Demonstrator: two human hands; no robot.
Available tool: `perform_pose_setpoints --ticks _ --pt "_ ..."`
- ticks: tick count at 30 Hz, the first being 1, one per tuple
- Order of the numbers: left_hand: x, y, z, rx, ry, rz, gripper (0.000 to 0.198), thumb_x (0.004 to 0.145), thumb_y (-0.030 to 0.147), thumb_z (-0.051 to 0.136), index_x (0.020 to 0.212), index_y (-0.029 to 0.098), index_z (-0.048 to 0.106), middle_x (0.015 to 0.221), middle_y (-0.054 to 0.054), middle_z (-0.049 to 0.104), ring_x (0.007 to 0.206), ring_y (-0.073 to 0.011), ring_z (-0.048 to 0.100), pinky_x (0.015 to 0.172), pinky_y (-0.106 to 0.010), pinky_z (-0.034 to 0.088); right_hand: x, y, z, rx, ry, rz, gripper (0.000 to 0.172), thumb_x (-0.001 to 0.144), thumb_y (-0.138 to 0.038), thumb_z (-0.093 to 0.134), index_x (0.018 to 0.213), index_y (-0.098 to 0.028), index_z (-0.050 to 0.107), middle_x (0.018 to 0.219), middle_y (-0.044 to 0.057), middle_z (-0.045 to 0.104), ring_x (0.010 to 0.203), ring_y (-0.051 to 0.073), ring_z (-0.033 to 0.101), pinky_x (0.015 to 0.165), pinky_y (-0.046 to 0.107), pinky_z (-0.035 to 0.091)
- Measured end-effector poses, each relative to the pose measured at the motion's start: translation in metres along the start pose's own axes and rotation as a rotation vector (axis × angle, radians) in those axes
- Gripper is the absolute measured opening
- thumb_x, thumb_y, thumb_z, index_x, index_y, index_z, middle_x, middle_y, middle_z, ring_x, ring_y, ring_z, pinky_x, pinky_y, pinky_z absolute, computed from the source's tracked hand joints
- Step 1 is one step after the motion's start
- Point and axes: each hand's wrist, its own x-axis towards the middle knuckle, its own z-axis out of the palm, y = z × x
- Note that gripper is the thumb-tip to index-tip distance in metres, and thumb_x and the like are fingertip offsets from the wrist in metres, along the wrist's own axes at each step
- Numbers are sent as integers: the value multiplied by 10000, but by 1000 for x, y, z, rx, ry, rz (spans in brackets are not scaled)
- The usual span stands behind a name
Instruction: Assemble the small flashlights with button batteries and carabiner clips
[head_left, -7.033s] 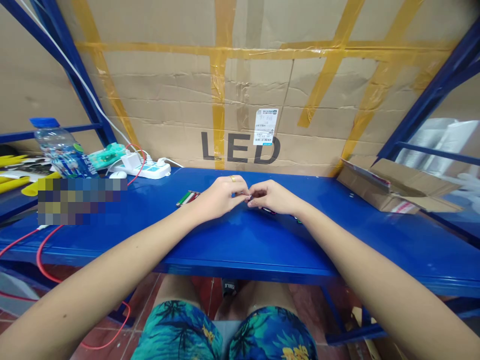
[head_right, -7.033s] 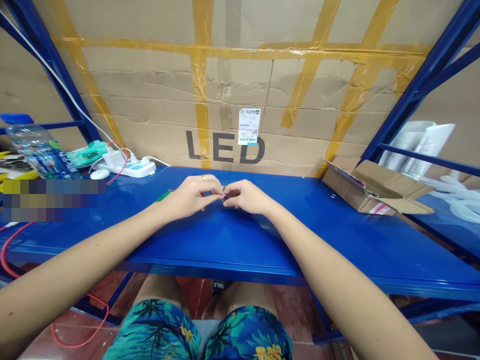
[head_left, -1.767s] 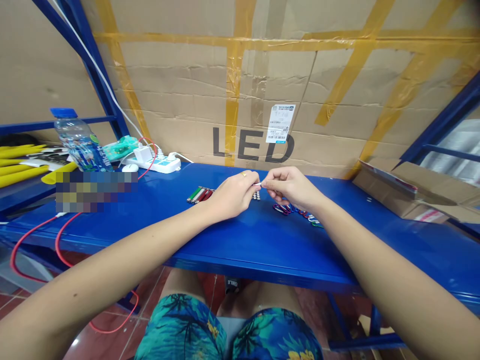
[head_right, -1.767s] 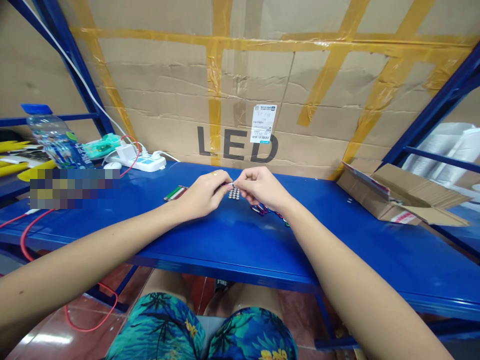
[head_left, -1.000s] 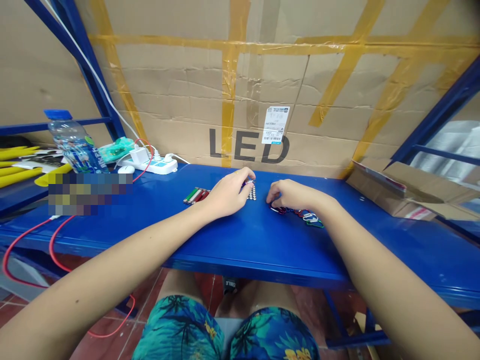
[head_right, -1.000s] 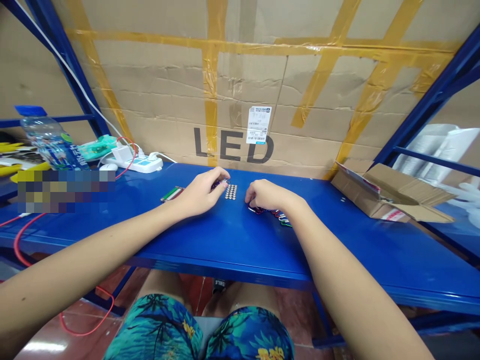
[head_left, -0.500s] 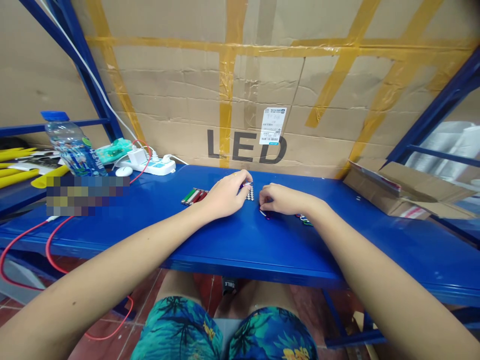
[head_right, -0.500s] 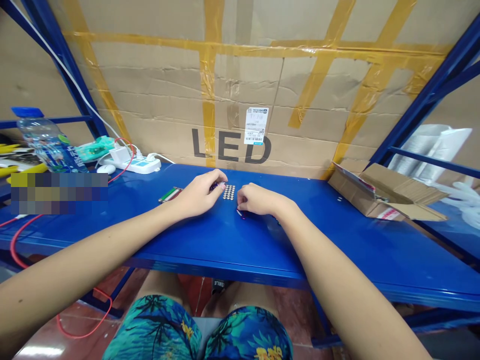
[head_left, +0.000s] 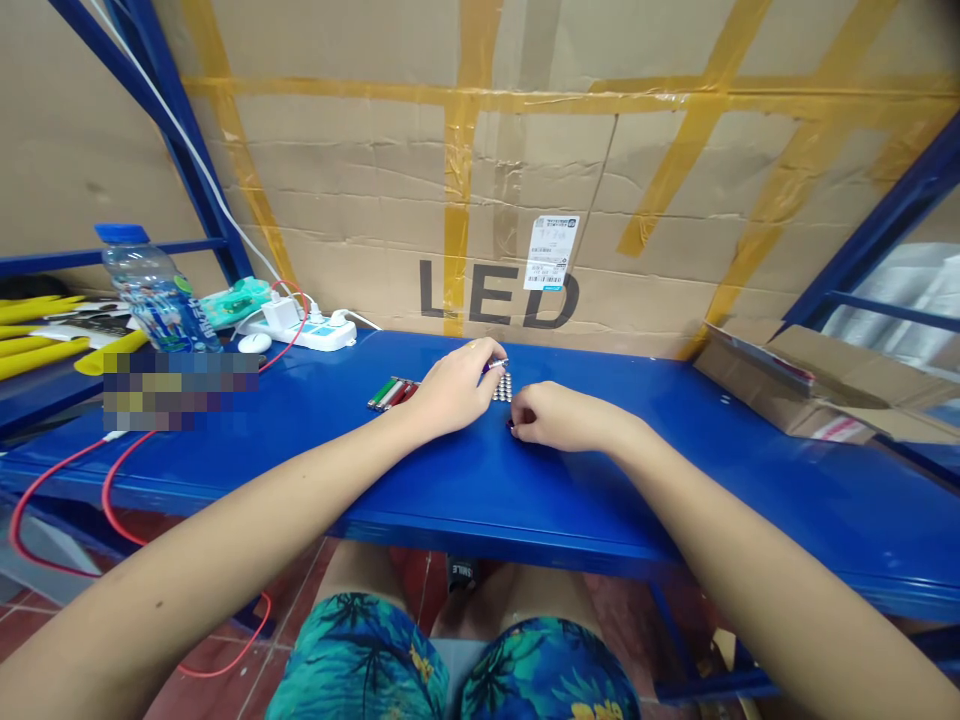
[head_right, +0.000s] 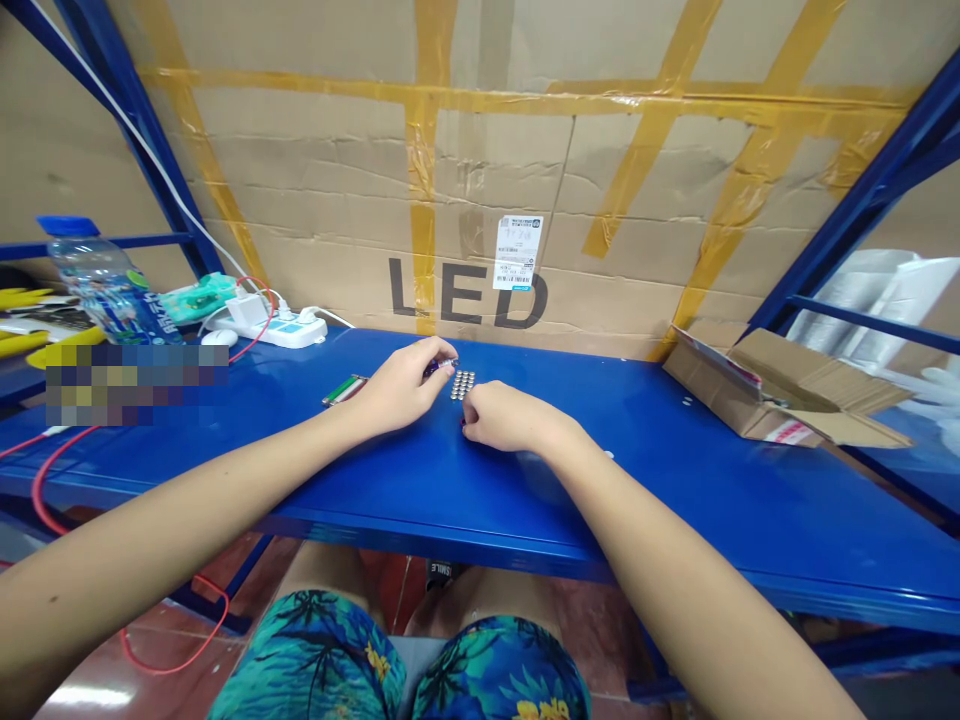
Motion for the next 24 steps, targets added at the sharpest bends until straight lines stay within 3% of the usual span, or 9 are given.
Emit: perform_pose_setpoints --ticks 6,11,15,19,24 --pt "2 -3 0 -12 17 -2 124 951 234 460 1016 201 560 1042 -74 668 968 -237 622 876 -401 479 4 6 3 112 96 -135 45 728 -159 612 697 -187 596 823 52 696 737 178 609 666 279 446" --pt "1 -1 -3 -98 50 -29 104 929 224 480 1000 197 551 926 -51 658 861 -209 610 785 -357 464 6 20 -2 567 93 -140 70 868 -138 500 849 -204 486 773 17 640 668 146 611 610 267 464" --pt "0 1 -4 -146 -19 -12 97 906 222 516 995 209 554 819 -11 620 750 -179 567 709 -322 424 9 24 0 942 94 -188 79 950 -212 484 876 -214 454 694 -38 497 561 106 492 559 261 435" --pt "-1 2 -6 -171 -73 38 67 939 255 493 946 206 538 841 -15 622 766 -174 557 708 -314 406 12 23 4 1267 48 -248 92 916 -215 575 877 -200 492 697 -42 465 570 91 433 549 251 410" --pt "-2 2 -7 -221 -107 99 57 938 245 499 908 201 519 848 -8 615 773 -158 551 717 -296 410 11 26 0 1393 -18 -222 149 831 -200 699 801 -164 557 685 -6 539 579 96 471 533 250 402"
